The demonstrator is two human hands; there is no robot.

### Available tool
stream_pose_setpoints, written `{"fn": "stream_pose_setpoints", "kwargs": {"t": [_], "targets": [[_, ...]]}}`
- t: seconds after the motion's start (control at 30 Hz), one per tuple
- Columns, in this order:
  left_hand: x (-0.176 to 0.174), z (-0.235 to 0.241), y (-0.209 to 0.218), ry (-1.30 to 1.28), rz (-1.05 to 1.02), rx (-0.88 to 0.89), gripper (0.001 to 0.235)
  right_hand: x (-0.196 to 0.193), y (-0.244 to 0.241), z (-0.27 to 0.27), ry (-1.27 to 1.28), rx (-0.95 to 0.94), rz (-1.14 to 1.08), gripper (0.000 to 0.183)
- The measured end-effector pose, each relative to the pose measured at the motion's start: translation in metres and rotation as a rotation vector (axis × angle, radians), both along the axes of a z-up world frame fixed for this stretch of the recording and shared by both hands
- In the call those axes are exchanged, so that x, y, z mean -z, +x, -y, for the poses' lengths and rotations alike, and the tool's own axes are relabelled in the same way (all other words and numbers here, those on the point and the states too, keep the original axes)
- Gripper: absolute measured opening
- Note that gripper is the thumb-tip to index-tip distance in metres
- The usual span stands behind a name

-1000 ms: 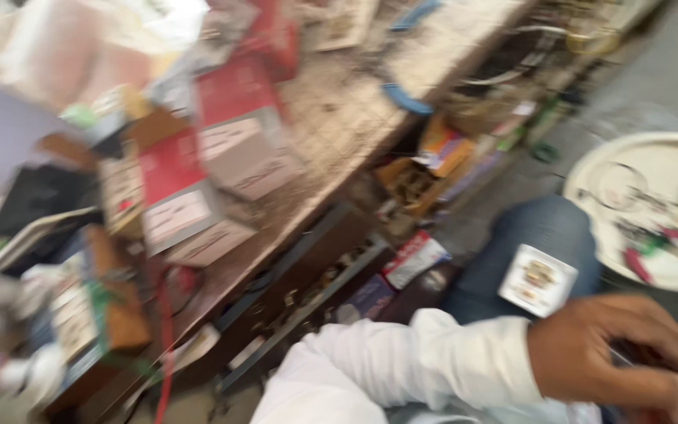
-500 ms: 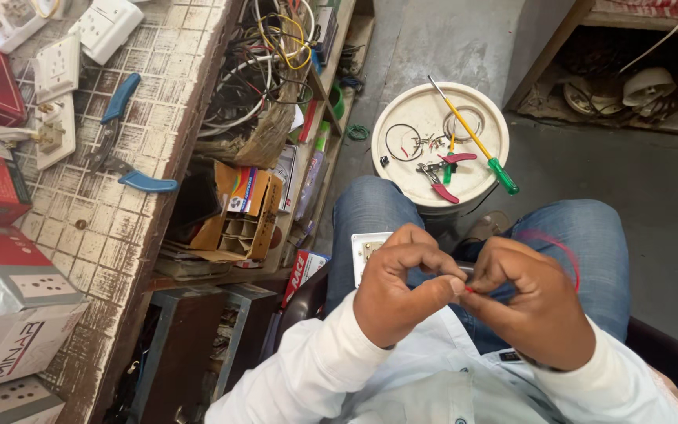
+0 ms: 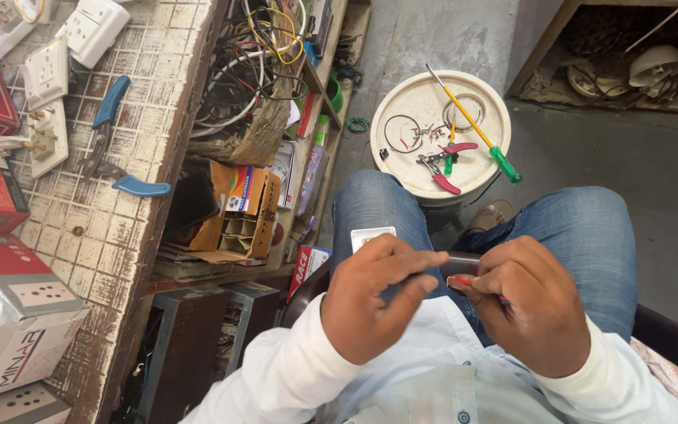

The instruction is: The person is wiring a small white electrical component, likely a switch or socket, while sitting cross-legged. They use a screwdriver to tighten screws and pliers to strip and cut red wires, connecting them to the terminals on the component.

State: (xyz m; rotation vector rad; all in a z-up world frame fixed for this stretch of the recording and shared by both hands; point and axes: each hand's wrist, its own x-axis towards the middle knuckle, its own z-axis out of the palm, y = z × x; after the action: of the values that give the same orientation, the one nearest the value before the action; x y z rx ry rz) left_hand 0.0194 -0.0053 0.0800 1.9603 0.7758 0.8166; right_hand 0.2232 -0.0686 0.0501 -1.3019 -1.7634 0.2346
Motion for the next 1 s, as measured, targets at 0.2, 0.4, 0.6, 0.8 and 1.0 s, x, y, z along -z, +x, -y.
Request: {"fn": "stream_pose_setpoints", "kwargs": {"t": [0.2, 0.4, 0.6, 0.8, 1.0], "targets": [[0.005, 0.005, -0.001, -0.134, 0.092, 0.022, 0.019, 0.001, -0.003, -0.001, 0.064, -0.036, 0.033, 0.035], [0.012, 0.01, 0.002, -0.034, 0.121, -0.004, 0.015, -0.001, -0.006, -0.002, -0.014, -0.098, -0.02, 0.033], [0.025, 0.008, 0.002, -0.164, 0.178, 0.087, 0.01, 0.001, -0.004, -0.003, -0.085, -0.212, -0.072, 0.031], [0.035, 0.01, 0.0, -0.339, 0.207, 0.189, 0.005, 0.0, 0.002, -0.006, -0.227, -0.338, -0.135, 0.032], [0.051, 0.018, -0.003, -0.514, 0.298, 0.19, 0.009, -0.003, 0.001, -0.007, -0.258, -0.313, -0.143, 0.029]]}}
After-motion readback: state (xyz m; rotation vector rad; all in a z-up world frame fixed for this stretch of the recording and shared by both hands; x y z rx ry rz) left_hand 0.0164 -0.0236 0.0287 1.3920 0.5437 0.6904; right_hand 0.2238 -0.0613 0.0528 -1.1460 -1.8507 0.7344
